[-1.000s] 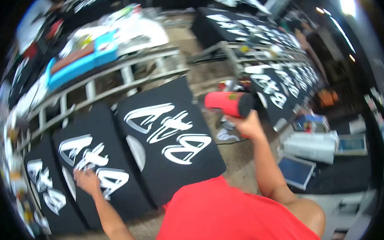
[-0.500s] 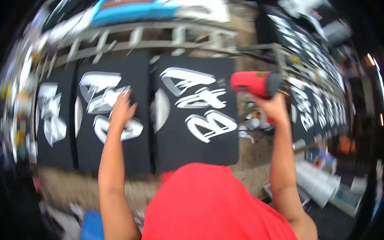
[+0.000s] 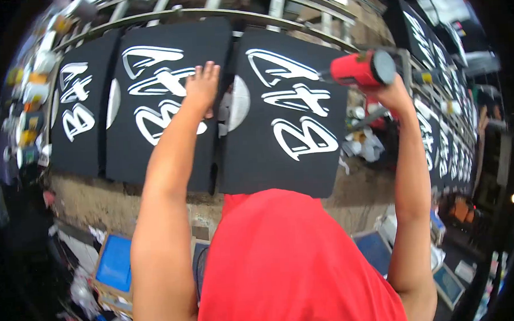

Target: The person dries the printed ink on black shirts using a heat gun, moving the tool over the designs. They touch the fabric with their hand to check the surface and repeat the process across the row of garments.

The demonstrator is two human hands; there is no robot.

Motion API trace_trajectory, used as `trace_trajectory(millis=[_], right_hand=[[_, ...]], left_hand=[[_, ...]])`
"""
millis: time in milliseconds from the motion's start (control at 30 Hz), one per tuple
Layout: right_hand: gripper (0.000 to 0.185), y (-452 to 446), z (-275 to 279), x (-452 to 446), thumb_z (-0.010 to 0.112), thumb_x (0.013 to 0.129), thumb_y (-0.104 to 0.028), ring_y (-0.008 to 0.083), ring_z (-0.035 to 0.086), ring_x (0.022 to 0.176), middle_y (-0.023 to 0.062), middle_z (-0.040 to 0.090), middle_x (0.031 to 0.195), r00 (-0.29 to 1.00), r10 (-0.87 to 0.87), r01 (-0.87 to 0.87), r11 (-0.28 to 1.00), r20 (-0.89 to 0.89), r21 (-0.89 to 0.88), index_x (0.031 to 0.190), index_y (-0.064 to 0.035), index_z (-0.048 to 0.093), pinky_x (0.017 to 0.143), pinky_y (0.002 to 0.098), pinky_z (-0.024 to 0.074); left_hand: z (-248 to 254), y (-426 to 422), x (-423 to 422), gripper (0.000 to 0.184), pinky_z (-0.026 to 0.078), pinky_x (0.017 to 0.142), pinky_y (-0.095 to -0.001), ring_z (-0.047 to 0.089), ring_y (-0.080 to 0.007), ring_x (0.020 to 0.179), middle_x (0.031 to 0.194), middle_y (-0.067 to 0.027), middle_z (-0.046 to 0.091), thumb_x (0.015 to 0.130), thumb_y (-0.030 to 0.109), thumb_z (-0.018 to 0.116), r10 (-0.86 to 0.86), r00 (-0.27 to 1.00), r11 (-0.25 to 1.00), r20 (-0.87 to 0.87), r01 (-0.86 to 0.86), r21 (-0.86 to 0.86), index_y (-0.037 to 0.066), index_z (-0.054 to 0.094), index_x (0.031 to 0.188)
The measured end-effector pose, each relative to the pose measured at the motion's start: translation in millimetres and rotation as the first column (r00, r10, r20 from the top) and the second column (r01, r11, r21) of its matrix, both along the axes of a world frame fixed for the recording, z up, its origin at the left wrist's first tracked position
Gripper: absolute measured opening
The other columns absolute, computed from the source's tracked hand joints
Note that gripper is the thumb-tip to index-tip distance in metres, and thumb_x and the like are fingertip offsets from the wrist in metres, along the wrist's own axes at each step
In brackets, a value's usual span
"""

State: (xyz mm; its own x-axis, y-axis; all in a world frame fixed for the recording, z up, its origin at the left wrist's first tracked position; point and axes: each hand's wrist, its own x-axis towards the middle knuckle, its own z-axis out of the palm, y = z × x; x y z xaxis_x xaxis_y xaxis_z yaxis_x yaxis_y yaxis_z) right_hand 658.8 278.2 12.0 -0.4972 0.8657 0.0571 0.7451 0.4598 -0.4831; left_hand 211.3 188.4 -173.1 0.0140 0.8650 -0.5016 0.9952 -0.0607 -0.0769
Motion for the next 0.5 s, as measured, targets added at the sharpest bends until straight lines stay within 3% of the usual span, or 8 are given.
trace_trajectory(millis=[133, 167, 200, 267, 300, 367, 433, 500], right_hand=[[0.048, 31, -18, 0, 0.09, 0.069, -0.021, 0.0289, 0.076, 0.098, 0.017, 0.078, 0.101, 0.966, -0.062, 0.067, 0.998, 0.252, -0.012, 0.112, -0.0087, 0.076, 0.087, 0.0393, 0.058], [0.048, 35, -21, 0, 0.09, 0.069, -0.021, 0.0289, 0.076, 0.098, 0.017, 0.078, 0.101, 0.964, -0.071, 0.076, 0.997, 0.255, -0.009, 0.112, -0.0087, 0.076, 0.087, 0.0393, 0.058], [0.047, 38, -21, -5, 0.089, 0.069, -0.021, 0.0285, 0.076, 0.095, 0.0165, 0.078, 0.1, 0.956, -0.082, 0.108, 0.991, 0.282, -0.079, 0.113, -0.009, 0.076, 0.085, 0.0394, 0.0579], [0.047, 42, -19, -9, 0.087, 0.069, -0.021, 0.028, 0.075, 0.091, 0.0161, 0.078, 0.099, 0.947, -0.087, 0.139, 0.979, 0.309, -0.15, 0.113, -0.0094, 0.075, 0.084, 0.0395, 0.0579], [0.046, 43, -20, -9, 0.085, 0.069, -0.021, 0.0271, 0.074, 0.087, 0.0157, 0.077, 0.097, 0.964, -0.051, 0.093, 0.984, 0.259, -0.152, 0.112, -0.0095, 0.075, 0.083, 0.0394, 0.0578], [0.045, 49, -22, -11, 0.084, 0.069, -0.021, 0.0263, 0.072, 0.084, 0.0152, 0.077, 0.094, 0.978, -0.01, 0.043, 0.987, 0.21, -0.154, 0.112, -0.0096, 0.075, 0.082, 0.0393, 0.0577], [0.044, 57, -25, -16, 0.083, 0.07, -0.023, 0.0282, 0.07, 0.082, 0.0148, 0.076, 0.093, 0.939, -0.012, 0.026, 0.999, 0.344, -0.036, 0.111, -0.0105, 0.075, 0.082, 0.0396, 0.0576], [0.044, 63, -22, -18, 0.083, 0.07, -0.024, 0.0299, 0.071, 0.084, 0.015, 0.077, 0.095, 0.946, -0.013, 0.063, 0.988, 0.323, -0.144, 0.111, -0.0111, 0.075, 0.082, 0.0398, 0.0575]], left_hand=[[10, 3, 19, 0.157, 0.027, 0.127, -0.0536, 0.02, -0.0378, 0.16, 0.176, -0.0183, 0.009, 0.047, 0.018, 0.106, -0.025, 0.993, 0.999, -0.116, 0.021, -0.037, 0.001, 0.005, 0.167], [12, 5, 24, 0.131, 0.017, 0.129, -0.0557, 0.015, -0.0392, 0.161, 0.176, -0.0195, 0.005, 0.074, 0.02, 0.094, -0.066, 0.98, 0.992, -0.188, 0.044, -0.121, 0.001, 0.005, 0.167], [6, 8, 27, 0.131, 0.017, 0.129, -0.0557, 0.015, -0.0392, 0.161, 0.176, -0.0195, 0.005, 0.074, 0.02, 0.094, -0.071, 0.98, 0.992, -0.186, 0.05, -0.117, 0.001, 0.005, 0.167], [-17, 13, 32, 0.088, 0.014, 0.129, -0.0549, 0.014, -0.0418, 0.161, 0.176, -0.0205, 0.004, 0.103, 0.028, 0.058, 0.024, 0.976, 0.996, -0.218, -0.041, -0.076, -0.001, 0.005, 0.167], [-17, 14, 34, 0.069, 0.012, 0.129, -0.0553, 0.012, -0.0439, 0.161, 0.176, -0.0208, 0.002, 0.109, 0.026, 0.03, 0.019, 0.972, 0.995, -0.236, -0.042, -0.093, -0.001, 0.005, 0.167], [-18, 16, 35, 0.07, 0.012, 0.129, -0.056, 0.011, -0.0439, 0.161, 0.176, -0.0208, 0.001, 0.109, 0.025, 0.033, 0.034, 0.973, 0.993, -0.227, -0.06, -0.106, -0.002, 0.005, 0.167], [-19, 16, 37, 0.072, 0.012, 0.129, -0.0567, 0.01, -0.0439, 0.161, 0.176, -0.0209, 0.0, 0.108, 0.023, 0.036, 0.048, 0.975, 0.99, -0.218, -0.075, -0.12, -0.003, 0.004, 0.167], [-21, 16, 35, 0.072, 0.013, 0.128, -0.0587, 0.007, -0.0442, 0.161, 0.176, -0.0201, -0.002, 0.108, 0.024, 0.037, 0.059, 0.977, 0.989, -0.206, -0.086, -0.124, -0.002, 0.003, 0.167]])
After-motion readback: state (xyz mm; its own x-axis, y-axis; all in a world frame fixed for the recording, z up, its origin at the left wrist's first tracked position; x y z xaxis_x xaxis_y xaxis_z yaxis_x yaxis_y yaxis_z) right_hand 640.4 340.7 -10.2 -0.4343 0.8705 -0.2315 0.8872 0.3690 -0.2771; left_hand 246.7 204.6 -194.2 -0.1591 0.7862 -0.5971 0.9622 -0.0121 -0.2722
